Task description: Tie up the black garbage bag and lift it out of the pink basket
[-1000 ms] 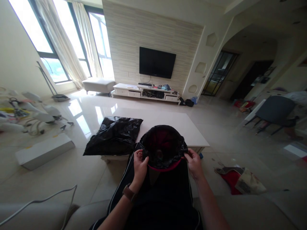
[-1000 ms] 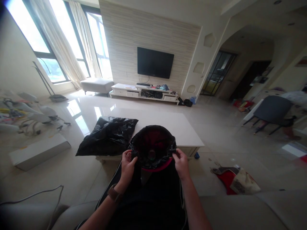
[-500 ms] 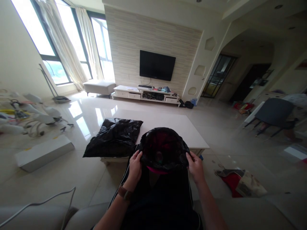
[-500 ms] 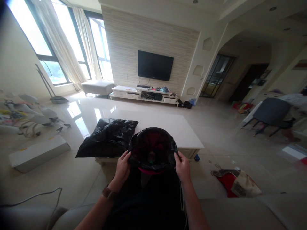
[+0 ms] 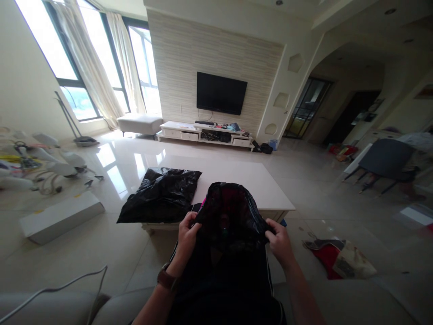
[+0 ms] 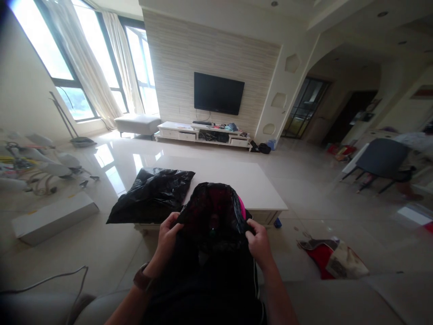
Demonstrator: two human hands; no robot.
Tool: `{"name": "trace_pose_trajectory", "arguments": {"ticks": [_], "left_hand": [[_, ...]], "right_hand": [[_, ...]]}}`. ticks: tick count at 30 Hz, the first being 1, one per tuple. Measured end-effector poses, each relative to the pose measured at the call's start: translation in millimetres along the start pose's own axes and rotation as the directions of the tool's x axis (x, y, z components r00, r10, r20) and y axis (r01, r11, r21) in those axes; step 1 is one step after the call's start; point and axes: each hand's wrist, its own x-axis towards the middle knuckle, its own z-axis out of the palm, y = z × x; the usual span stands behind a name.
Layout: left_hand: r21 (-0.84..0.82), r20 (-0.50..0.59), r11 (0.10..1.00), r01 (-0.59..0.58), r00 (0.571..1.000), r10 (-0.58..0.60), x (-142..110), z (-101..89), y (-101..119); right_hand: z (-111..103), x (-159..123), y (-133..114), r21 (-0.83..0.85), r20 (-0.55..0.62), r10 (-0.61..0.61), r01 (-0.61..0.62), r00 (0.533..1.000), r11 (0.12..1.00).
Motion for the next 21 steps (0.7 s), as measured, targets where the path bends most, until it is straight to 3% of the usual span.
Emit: {"name": "trace_pose_trajectory", "arguments": {"ticks": [2, 5, 9, 12, 15, 18, 21], "left_hand": [[-0.028, 0.012, 1.0, 0.006, 1.0, -0.006, 1.3, -6.0, 4.5], [-0.097, 0.044, 0.994, 0.046, 0.998, -0.041, 0.3, -10.3, 12.7], [-0.11, 0.064, 0.989, 0.102, 0.993, -0.095, -0.5, -8.0, 17.6], [-0.079, 0.114, 0.975, 0.209, 0.973, -0.199, 2.6, -6.8, 8.8], [-0.038, 0.151, 0.948, 0.315, 0.94, -0.306, 5.6, -9.0, -5.0], [0.032, 0.109, 0.964, 0.265, 0.958, -0.267, 5.9, -12.0, -10.2], [0.096, 0.1, 0.983, 0.157, 0.981, -0.166, 5.5, -14.1, -3.1]], "right_hand": [[-4.2, 2.8, 4.3, 0.149, -0.048, 0.142, -0.133, 0.989, 0.98], [-6.5, 5.3, 6.4, 0.295, -0.013, 0.261, -0.245, 0.965, 0.924], [-2.9, 5.2, 7.3, 0.2, 0.046, 0.259, -0.262, 0.965, 0.944], [-1.3, 2.5, 3.2, 0.071, -0.003, 0.167, -0.167, 0.986, 0.983], [-3.5, -2.2, -8.0, -0.018, 0.021, -0.046, 0.047, 0.999, 0.999], [-7.4, -7.3, -19.0, -0.057, 0.148, -0.22, 0.231, 0.964, 0.971], [-9.9, -10.1, -23.5, -0.063, 0.174, -0.281, 0.296, 0.944, 0.953]]}}
